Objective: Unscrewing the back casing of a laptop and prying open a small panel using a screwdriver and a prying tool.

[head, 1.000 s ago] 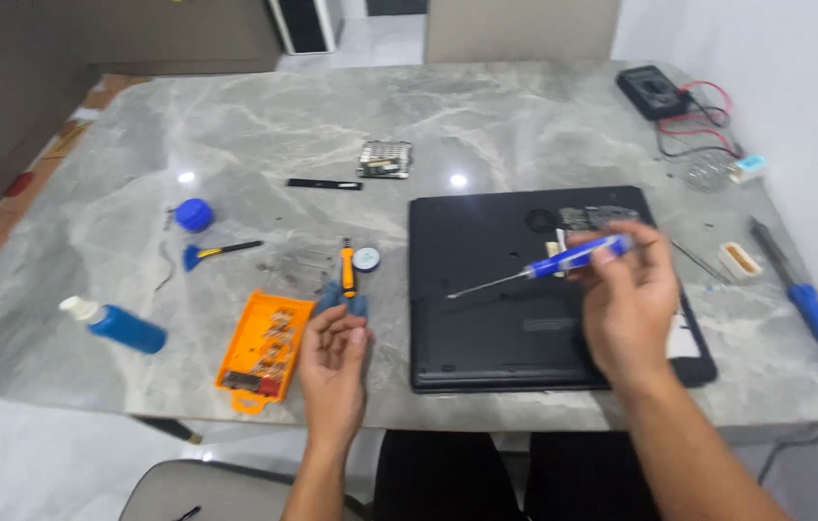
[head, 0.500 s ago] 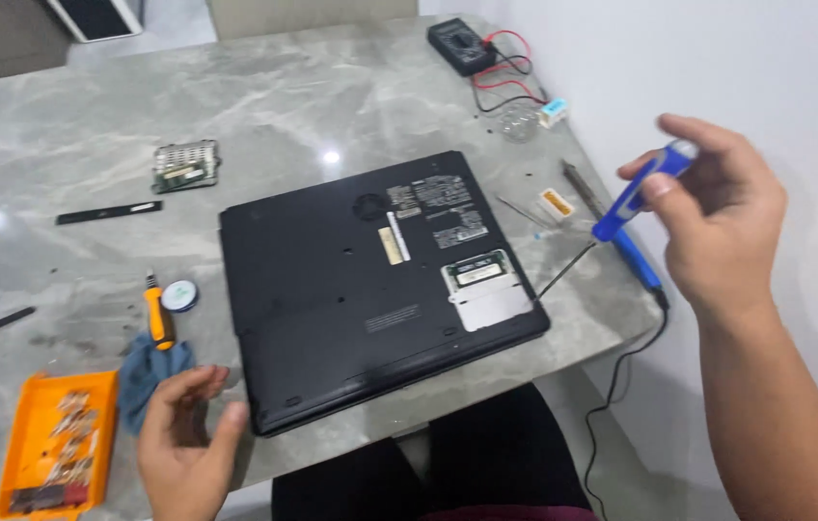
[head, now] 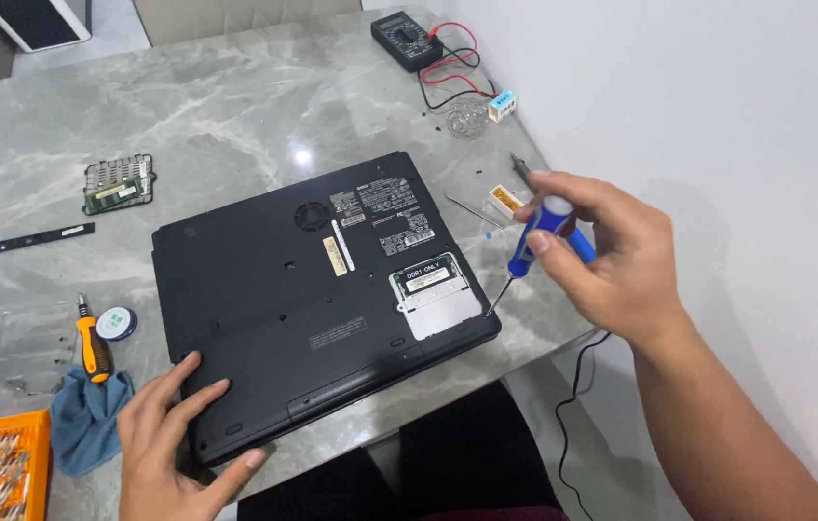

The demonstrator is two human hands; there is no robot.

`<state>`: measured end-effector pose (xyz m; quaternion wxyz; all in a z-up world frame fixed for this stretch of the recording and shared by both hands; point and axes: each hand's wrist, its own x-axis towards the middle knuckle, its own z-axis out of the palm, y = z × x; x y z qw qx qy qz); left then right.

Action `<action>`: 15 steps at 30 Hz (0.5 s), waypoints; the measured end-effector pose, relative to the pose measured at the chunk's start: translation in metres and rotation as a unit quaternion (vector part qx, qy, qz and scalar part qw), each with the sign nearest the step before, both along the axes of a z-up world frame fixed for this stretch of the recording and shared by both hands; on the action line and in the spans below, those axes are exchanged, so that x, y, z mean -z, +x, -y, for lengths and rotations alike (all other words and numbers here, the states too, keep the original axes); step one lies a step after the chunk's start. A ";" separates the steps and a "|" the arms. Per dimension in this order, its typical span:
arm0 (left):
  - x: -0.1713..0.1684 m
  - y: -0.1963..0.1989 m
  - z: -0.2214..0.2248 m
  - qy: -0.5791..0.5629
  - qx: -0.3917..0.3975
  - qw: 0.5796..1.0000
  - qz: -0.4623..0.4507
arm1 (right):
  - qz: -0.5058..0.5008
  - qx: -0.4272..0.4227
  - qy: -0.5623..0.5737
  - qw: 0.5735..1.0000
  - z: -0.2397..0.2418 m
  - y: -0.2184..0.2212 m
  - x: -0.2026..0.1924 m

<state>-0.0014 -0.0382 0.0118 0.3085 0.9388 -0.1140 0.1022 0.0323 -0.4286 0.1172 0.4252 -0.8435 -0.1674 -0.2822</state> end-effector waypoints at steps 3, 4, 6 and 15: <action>-0.002 0.000 0.002 0.001 -0.003 1.000 -0.001 | 0.001 0.003 -0.007 1.000 -0.001 -0.001 0.000; -0.002 0.000 0.003 0.002 -0.002 1.000 -0.001 | 0.001 0.003 -0.005 1.000 -0.002 -0.001 0.001; -0.002 0.000 0.004 -0.002 -0.006 1.000 0.007 | 0.008 0.004 -0.016 1.000 -0.003 -0.002 0.002; -0.001 -0.001 0.003 -0.003 -0.001 1.000 0.019 | 0.055 -0.005 -0.072 0.996 -0.003 -0.005 0.000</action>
